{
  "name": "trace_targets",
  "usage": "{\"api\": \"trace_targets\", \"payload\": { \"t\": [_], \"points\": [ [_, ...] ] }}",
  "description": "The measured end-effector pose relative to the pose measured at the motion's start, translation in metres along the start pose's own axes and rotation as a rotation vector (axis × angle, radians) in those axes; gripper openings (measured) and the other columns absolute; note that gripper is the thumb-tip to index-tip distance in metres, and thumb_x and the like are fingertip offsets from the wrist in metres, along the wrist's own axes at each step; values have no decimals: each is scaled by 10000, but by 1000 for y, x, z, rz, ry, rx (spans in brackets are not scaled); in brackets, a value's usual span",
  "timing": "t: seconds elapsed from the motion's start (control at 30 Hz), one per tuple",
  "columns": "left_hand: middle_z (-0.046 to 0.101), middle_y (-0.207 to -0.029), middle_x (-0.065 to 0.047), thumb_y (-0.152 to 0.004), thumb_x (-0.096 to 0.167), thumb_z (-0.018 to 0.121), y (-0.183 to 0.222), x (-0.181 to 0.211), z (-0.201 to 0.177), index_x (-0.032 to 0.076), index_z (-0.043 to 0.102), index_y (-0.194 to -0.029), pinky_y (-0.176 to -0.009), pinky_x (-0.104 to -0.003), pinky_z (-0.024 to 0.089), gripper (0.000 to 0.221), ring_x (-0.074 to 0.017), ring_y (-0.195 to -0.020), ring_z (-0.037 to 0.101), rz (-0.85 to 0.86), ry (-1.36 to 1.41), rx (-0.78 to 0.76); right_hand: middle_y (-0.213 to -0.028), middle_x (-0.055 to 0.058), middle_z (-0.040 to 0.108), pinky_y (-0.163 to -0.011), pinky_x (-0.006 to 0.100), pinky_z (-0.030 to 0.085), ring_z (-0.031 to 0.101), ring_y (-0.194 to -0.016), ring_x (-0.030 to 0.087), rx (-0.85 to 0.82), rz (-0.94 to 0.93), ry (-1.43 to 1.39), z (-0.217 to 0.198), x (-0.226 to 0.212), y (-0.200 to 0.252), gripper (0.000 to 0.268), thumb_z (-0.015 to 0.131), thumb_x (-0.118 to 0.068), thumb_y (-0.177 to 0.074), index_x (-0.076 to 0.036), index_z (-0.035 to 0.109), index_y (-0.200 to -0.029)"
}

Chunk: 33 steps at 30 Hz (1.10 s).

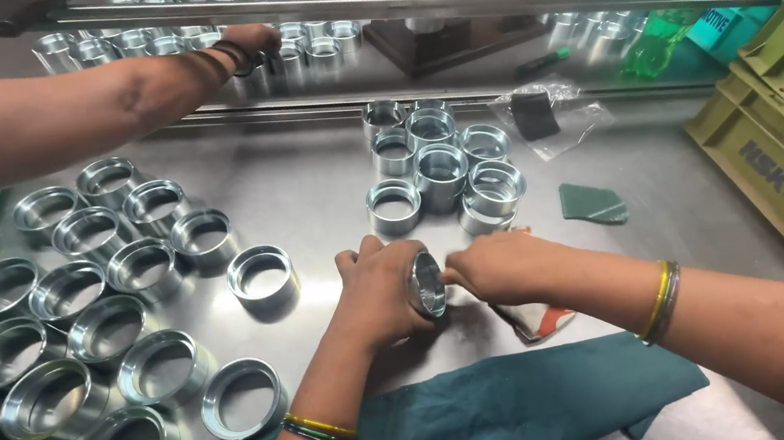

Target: Cleaning or deburring metal industrial rings using a handheld tool.

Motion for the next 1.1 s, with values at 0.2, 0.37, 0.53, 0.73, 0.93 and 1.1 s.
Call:
{"api": "trace_targets", "payload": {
  "t": [0.2,0.37,0.53,0.73,0.93,1.1],
  "points": [
    [694,-1067,-11,-455,262,925,-3,-8,9,174,664,-1125,-982,-486,318,724,-266,-1126,553,-22,11,-44,-783,163,715,-624,533,533,700,-736,394,253,-165,191,-13,-4,2,390,453,-452,-1021,-90,594,-1042],
    [689,-1071,-22,-578,281,883,2,-11,16,159,658,-1114,-972,-521,319,594,-277,-1117,558,60,-46,37,-875,188,735,-753,535,532,701,-855,397,98,19,25,28,4,-8,420,432,-472,-1036,-102,623,-1092],
    [677,-1109,-35,-549,356,901,2,-1,12,142,639,-1139,-940,-522,335,681,-283,-1116,558,108,-78,132,-1048,192,732,-881,492,538,718,-1006,377,-196,89,-226,37,8,-14,450,416,-424,-1033,-78,689,-1124],
    [593,-1242,-129,-525,316,951,7,-23,29,51,523,-1335,-993,-492,371,953,-336,-1179,532,66,50,156,-1022,219,730,-905,509,507,689,-1006,402,-68,-47,-191,26,17,-13,462,454,-476,-1035,-70,639,-1156],
    [498,-1300,-179,-445,234,947,4,-24,32,1,459,-1345,-1067,-408,447,1050,-365,-1258,502,7,307,17,-1006,131,727,-809,507,518,701,-955,363,95,-36,-1,-12,-7,30,353,535,-387,-999,-117,504,-1224],
    [536,-1248,-171,-518,205,908,9,-12,23,24,559,-1185,-1061,-434,451,774,-382,-1240,519,31,191,82,-922,74,676,-692,449,546,691,-891,302,402,-334,140,-3,7,10,211,611,-284,-941,-123,587,-1076]
  ]
}}
Point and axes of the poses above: each hand's wrist, its own y-axis away from the middle knuckle, its own z-axis out of the palm, x = y × z, the point moved 3 cm from there along -y, towards the middle knuckle
